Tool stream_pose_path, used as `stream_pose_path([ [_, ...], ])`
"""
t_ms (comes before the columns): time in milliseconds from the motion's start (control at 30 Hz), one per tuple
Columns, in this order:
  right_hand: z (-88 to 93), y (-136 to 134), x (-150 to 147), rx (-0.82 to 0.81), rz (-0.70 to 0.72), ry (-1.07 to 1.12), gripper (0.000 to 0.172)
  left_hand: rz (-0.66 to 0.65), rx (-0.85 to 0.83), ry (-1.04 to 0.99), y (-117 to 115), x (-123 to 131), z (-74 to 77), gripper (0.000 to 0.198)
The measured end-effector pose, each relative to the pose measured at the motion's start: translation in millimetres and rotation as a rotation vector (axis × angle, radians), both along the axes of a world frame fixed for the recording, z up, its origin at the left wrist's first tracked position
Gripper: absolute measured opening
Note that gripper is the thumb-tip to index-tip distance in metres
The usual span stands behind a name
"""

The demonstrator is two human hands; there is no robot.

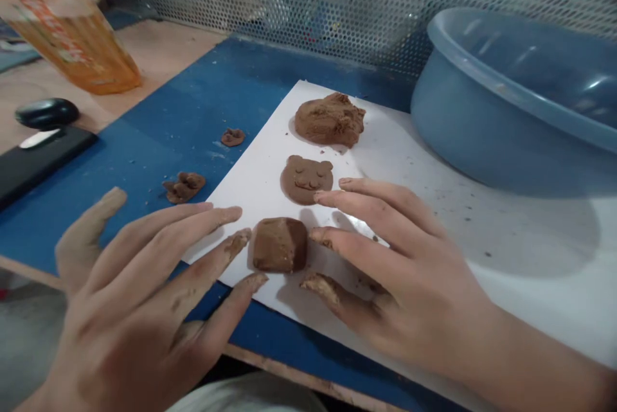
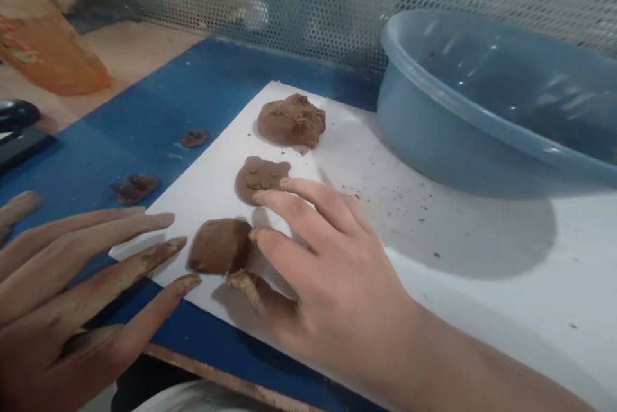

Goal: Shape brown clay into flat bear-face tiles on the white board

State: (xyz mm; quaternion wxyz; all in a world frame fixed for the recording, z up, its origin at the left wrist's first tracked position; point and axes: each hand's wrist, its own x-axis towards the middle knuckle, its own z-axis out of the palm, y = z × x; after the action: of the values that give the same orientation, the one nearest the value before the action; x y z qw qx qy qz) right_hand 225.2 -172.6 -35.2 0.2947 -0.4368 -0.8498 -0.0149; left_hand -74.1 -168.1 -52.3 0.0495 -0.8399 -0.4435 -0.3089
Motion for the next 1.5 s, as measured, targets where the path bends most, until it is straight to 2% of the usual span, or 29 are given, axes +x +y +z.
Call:
stream_pose_path([
  [67, 0.2, -1, -3, -0.011, 0.004, -0.025, 0.027, 0.029, 0.021, 0.013, 4, 5, 0.9, 0.023],
  [200, 2.6, -1, -6, -0.041, -0.058, -0.078, 0.053, 0.042, -0.035, 0.024, 3, 8, -2.3, 0.028],
  [267, 4.1, -4, -7, -0.038, -0.093, -0.166, 0.060, 0.065, -0.031, 0.057, -2, 7, -3.7, 0.028],
  [367, 3.9, -17, -9, -0.026, -0.123, -0.366, 0.071, 0.092, -0.025, 0.077, -11, 8, -5.4, 0.040],
  [500, -1.5, -33, -13, 0.020, -0.080, -0.487, 0.078, 0.053, -0.031, 0.075, -17, 8, -9.6, 0.047],
  [600, -4.9, -36, -13, 0.032, -0.088, -0.477, 0.076, 0.062, -0.061, 0.076, -16, 4, -13.1, 0.050],
  [767, -5.5, -34, -12, 0.043, -0.106, -0.459, 0.070, 0.105, -0.033, 0.079, -10, -2, -14.6, 0.040],
  [1033, -0.2, -32, -14, 0.046, -0.109, -0.432, 0.061, 0.060, -0.042, 0.070, -3, 7, -10.1, 0.042],
  [1167, 1.2, -33, -13, 0.016, -0.112, -0.421, 0.062, 0.071, -0.059, 0.074, -1, 9, -8.9, 0.047],
  [1367, 4.1, -28, -10, -0.029, -0.102, -0.394, 0.060, 0.032, -0.085, 0.046, 0, 5, -10.2, 0.035],
  [1433, 5.6, -26, -10, -0.044, -0.104, -0.370, 0.058, 0.021, -0.089, 0.057, 0, 2, -11.2, 0.039],
  [1500, 6.5, -24, -10, -0.041, -0.131, -0.302, 0.054, 0.015, -0.090, 0.057, 1, -1, -11.2, 0.053],
])
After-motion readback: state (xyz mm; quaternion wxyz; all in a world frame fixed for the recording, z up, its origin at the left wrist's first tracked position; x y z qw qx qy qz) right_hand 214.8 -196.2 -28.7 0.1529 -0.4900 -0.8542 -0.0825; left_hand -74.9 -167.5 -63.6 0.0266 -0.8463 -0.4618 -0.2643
